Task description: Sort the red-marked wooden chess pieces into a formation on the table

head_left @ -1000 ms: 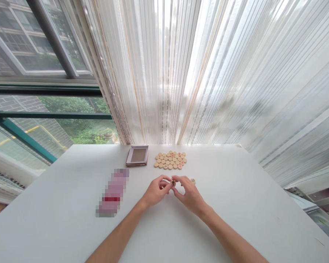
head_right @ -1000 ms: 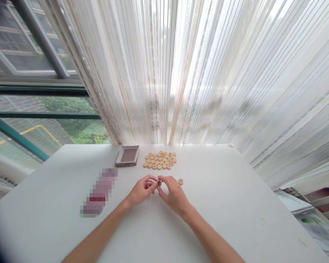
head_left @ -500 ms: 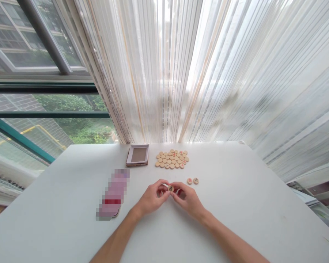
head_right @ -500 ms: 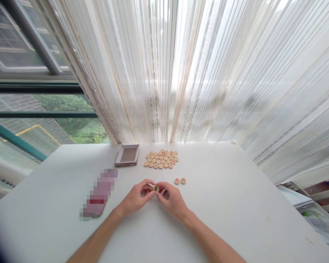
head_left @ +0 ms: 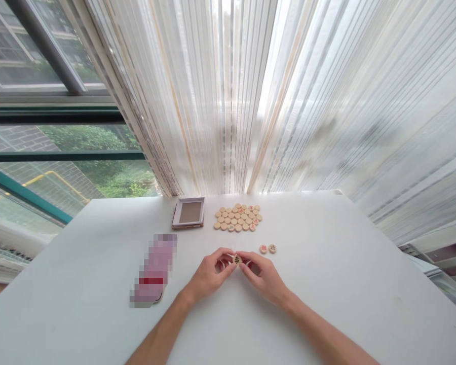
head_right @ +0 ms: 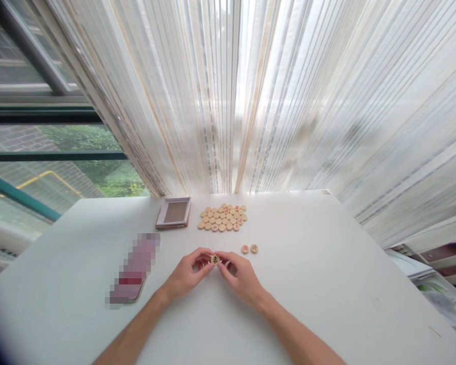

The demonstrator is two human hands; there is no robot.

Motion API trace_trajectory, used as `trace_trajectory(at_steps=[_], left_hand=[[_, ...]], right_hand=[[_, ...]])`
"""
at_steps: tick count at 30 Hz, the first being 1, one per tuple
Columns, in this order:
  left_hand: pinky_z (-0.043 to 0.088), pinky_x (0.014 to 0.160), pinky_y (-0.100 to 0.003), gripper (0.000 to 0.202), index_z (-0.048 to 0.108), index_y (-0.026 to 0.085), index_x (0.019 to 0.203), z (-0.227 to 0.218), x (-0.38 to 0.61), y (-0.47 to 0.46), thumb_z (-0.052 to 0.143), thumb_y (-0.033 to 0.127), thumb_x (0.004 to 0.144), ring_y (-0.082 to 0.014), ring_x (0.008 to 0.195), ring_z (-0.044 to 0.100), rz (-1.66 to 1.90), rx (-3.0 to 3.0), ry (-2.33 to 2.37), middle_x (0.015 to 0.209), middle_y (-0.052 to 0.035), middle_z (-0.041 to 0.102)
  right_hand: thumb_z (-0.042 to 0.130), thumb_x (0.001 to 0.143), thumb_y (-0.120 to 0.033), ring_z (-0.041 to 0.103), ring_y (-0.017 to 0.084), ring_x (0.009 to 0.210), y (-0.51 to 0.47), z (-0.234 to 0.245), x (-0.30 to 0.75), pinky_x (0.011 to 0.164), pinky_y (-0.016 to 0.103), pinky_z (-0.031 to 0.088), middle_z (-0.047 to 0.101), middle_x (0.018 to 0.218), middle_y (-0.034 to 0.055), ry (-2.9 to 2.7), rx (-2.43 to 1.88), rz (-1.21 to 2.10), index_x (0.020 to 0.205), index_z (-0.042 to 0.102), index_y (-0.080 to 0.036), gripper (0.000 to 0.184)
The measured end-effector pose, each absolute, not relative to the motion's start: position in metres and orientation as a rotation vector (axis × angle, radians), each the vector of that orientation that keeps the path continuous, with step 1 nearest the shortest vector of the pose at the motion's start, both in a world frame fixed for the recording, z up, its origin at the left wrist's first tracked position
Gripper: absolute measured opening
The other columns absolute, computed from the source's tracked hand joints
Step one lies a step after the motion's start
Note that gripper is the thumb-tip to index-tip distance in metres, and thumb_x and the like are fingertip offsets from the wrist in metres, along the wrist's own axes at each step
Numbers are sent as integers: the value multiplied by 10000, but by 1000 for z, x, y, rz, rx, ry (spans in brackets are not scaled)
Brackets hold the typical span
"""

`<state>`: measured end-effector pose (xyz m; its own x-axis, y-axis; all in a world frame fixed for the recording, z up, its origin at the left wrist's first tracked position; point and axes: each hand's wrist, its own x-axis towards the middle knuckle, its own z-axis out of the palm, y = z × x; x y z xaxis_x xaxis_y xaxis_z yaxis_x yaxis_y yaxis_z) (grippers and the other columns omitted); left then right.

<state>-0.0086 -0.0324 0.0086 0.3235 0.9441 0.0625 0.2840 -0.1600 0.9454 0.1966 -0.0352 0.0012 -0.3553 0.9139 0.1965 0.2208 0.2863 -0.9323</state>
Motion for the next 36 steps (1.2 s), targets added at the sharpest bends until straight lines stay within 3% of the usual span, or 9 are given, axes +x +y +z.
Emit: trace_trajectory(at_steps=[8, 20, 36], left_hand=[[532, 827, -317, 273, 628, 209, 1126, 11, -9, -34, 630, 379, 913, -187, 889, 672, 872, 1642, 1115, 995, -58, 726], [532, 799, -296, 261, 649, 204, 1114, 10, -8, -35, 636, 362, 906, -180, 866, 663, 893, 1641, 1115, 999, -58, 726], [531, 808, -307, 289, 664, 206, 1135, 11, -9, -35, 631, 373, 901, -179, 841, 644, 847, 1669, 1127, 971, -50, 723]], right_hand=[[570, 963, -301, 673, 185, 921, -36, 7, 195, 842, 326, 546, 714, 1070, 55, -1736, -1058, 1153, 1139, 642, -230, 203], [546, 976, -342, 677, 198, 906, -37, 12, 196, 819, 338, 560, 719, 1067, 73, -1757, -1070, 1119, 1139, 641, -226, 222], [552, 968, -368, 656, 181, 798, -36, 12, 194, 741, 311, 548, 708, 911, 49, -1761, -1092, 1110, 1030, 639, -217, 185]])
